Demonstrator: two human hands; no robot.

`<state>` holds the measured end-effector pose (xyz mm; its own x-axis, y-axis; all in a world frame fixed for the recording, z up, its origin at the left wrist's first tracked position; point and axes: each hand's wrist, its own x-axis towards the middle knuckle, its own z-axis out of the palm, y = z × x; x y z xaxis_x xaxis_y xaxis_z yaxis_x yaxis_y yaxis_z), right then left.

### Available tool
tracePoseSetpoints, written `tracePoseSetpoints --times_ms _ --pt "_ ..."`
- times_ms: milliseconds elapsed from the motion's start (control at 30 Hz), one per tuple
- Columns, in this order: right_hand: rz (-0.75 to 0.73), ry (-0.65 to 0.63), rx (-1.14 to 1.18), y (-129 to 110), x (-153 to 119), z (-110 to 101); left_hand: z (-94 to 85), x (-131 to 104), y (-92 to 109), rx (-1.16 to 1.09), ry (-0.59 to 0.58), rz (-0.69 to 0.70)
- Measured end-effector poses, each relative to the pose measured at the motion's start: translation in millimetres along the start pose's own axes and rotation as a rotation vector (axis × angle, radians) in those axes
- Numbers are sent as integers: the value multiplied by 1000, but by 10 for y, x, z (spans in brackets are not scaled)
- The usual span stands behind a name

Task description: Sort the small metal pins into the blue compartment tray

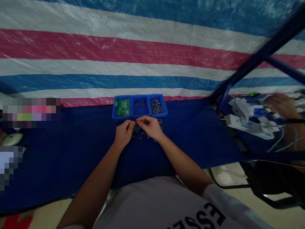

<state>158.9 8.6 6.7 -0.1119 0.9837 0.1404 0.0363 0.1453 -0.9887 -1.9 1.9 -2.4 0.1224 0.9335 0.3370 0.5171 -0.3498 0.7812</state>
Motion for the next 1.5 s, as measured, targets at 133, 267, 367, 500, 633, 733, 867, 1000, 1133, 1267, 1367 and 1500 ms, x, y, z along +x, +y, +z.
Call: tracePoseSetpoints --times_ms 133,267,367,500,633,733,867,1000,1133,1267,1367,1500 --pt "-2 8 -18 2 0 -4 25 -3 1 -28 34 4" --pt "-6 11 -7 10 3 -8 38 -4 7 -47 56 1" --pt "0 10 -5 21 4 -10 39 -7 7 -42 57 14" --pt "18 6 13 38 5 -6 37 -9 12 -32 53 2" --pt "23 3 30 42 4 1 31 -7 24 -21 42 -12" --pt "25 -10 6 26 -3 4 20 -2 30 8 30 -8" --pt "-9 -21 -63 -4 -20 6 6 2 28 33 14 -12" --pt "-72 -39 -119 -11 -34 7 6 2 18 36 16 -3" --pt "-111 -49 -155 -11 -37 5 10 2 6 28 25 10" --pt "-120 -32 -196 -32 -33 -6 8 2 18 6 27 20" --pt "-125 -10 -209 -53 -33 -17 10 -1 33 -15 35 24" --pt "-103 -10 -205 -57 -32 -21 16 -7 41 -38 43 29"
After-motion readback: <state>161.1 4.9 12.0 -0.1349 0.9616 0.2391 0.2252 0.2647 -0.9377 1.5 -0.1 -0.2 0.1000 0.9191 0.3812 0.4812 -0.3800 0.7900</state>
